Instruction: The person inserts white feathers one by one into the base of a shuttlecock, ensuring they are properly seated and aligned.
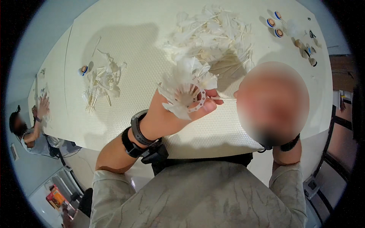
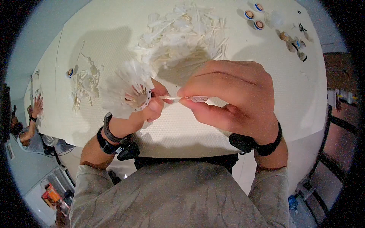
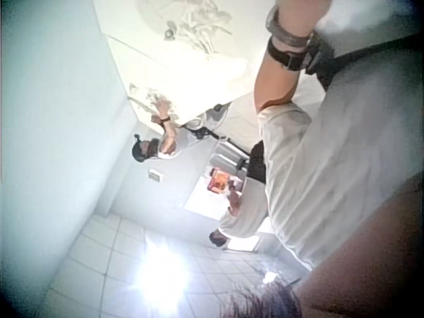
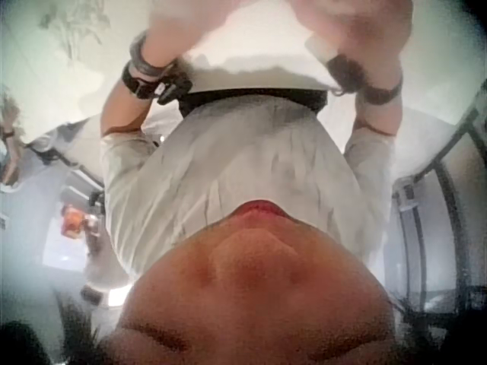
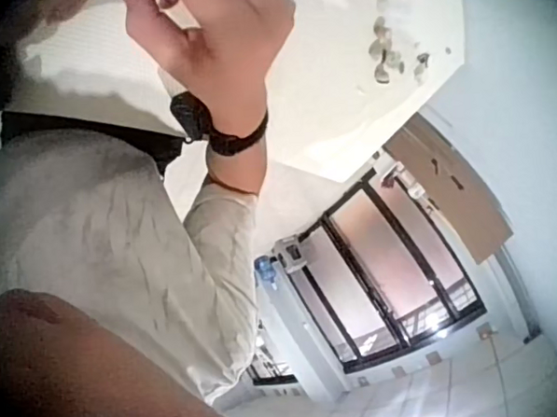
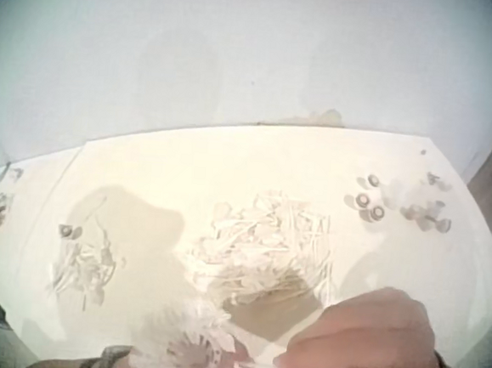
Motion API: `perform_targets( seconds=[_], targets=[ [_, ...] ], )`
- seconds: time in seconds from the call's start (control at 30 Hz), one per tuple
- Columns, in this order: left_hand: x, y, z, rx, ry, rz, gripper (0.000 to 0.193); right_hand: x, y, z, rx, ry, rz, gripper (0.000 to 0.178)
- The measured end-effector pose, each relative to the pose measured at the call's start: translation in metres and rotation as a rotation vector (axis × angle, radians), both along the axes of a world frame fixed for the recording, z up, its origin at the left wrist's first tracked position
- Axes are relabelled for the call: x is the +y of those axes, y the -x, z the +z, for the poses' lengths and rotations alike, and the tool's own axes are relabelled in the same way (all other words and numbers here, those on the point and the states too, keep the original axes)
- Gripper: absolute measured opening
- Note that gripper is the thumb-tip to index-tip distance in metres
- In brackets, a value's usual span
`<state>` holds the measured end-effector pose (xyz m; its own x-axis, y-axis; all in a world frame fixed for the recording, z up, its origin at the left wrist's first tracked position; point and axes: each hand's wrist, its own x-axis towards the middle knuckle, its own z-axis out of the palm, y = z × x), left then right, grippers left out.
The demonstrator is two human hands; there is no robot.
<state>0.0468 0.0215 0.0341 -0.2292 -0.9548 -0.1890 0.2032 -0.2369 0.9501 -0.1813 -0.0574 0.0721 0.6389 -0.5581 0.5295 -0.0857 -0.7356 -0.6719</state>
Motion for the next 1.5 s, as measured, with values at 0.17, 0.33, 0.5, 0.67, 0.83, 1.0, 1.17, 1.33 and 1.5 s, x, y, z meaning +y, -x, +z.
perform_targets(
  seconds=[0.17, 0.33, 0.5, 0.67, 0.83, 1.0, 1.17, 1.33, 1.5],
  targets=[
    [0.003, -0.003, -0.011, -0.136, 0.150, -0.064, 0.025, -0.003, 0.001, -0.006, -0.051, -0.085, 0.036, 0.022],
    [-0.001, -0.005, -0.014, -0.261, 0.217, -0.028, 0.017, 0.004, -0.005, -0.010, -0.049, -0.458, -0.043, 0.022],
    [-0.006, -0.004, -0.027, -0.340, 0.497, 0.032, 0.018, 0.005, -0.014, -0.027, -0.065, -0.475, 0.053, 0.023],
    [-0.003, -0.002, -0.032, -0.375, 0.491, 0.083, 0.020, 0.004, -0.012, -0.024, -0.045, -0.366, 0.021, 0.017],
    [-0.002, 0.000, -0.032, -0.464, 0.530, 0.131, 0.024, 0.009, -0.017, -0.023, -0.079, -0.393, -0.021, 0.014],
    [-0.005, -0.005, -0.036, -0.395, 0.616, 0.136, 0.028, 0.007, -0.016, -0.025, -0.117, -0.393, -0.010, 0.014],
    [-0.002, -0.003, -0.028, -0.395, 0.568, 0.159, 0.033, 0.008, -0.016, -0.026, -0.152, -0.366, -0.013, 0.015],
    [0.003, -0.002, -0.029, -0.354, 0.481, 0.131, 0.035, 0.003, -0.010, -0.022, -0.049, -0.336, 0.051, 0.021],
    [0.002, -0.008, -0.028, -0.291, 0.421, 0.084, 0.034, 0.005, -0.010, -0.019, -0.048, -0.370, 0.064, 0.020]
  ],
)
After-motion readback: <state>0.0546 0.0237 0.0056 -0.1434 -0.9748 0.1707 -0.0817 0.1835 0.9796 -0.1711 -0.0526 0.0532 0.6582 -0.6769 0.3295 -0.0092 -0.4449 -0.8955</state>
